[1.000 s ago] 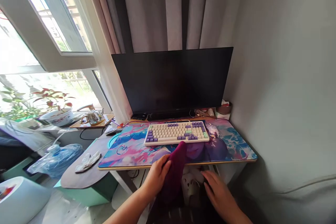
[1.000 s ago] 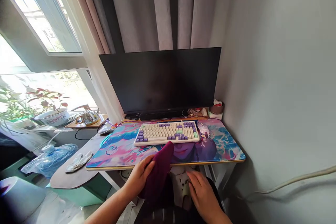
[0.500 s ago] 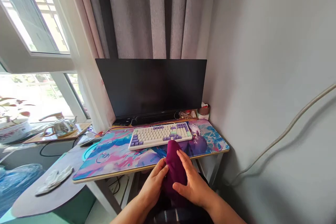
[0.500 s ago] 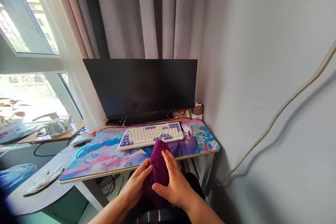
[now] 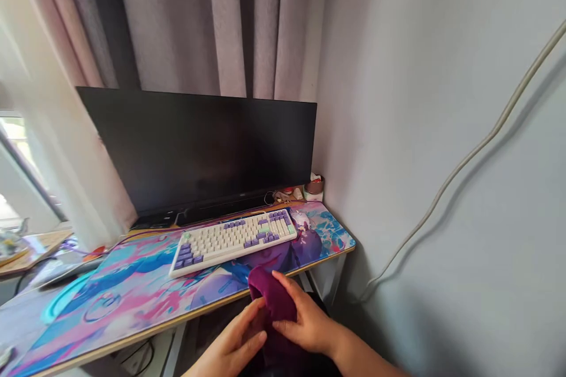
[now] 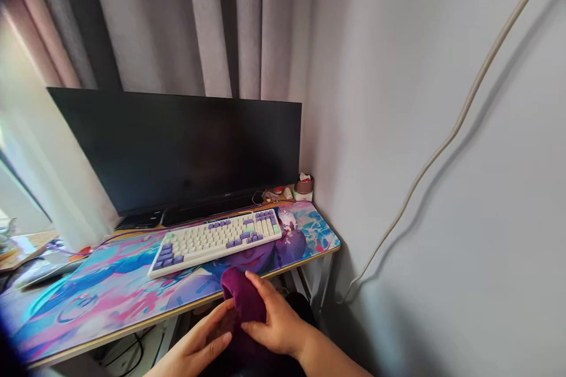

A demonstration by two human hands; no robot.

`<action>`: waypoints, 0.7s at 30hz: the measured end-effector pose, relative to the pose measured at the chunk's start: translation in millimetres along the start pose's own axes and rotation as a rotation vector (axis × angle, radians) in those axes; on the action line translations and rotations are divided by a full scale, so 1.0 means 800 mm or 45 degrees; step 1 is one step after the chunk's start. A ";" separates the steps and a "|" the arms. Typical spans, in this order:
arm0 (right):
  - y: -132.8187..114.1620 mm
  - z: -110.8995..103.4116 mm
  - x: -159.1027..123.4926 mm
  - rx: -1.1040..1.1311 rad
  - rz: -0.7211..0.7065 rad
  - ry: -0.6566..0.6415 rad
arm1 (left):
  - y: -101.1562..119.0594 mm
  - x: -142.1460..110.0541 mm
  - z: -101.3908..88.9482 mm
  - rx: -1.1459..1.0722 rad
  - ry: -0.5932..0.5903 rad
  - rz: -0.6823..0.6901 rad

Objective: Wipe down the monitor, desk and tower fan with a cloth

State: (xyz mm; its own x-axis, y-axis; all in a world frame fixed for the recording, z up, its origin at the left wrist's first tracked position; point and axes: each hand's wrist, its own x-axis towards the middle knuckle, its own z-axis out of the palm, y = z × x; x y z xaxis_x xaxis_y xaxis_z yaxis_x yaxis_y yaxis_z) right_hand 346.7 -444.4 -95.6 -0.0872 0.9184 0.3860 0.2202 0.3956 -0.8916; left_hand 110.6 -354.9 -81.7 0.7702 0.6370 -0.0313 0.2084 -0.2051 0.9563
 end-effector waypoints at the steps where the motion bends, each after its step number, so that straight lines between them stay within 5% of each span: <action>1: 0.000 -0.014 0.000 -0.097 0.006 0.060 | 0.003 0.004 -0.002 0.053 -0.045 0.013; 6: 0.007 -0.120 0.014 -0.599 0.033 0.532 | 0.027 0.027 -0.011 0.437 -0.131 0.073; 11: 0.042 -0.211 0.060 -1.226 0.296 0.628 | 0.065 0.065 -0.003 0.784 -0.273 0.159; 16: 0.086 -0.231 0.105 -1.593 0.850 0.383 | 0.095 0.128 0.018 0.987 -0.455 0.238; 21: 0.114 -0.232 0.129 -1.678 0.871 0.181 | 0.089 0.201 0.029 1.132 -0.573 0.332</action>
State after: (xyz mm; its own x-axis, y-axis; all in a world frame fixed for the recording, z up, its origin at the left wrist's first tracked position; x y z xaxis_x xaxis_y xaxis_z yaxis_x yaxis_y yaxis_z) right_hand 538.5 -314.4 -93.2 0.4688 0.8796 0.0806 0.8825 -0.4625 -0.0854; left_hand 263.3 -284.4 -25.8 0.9717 0.1941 -0.1349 0.2324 -0.8893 0.3940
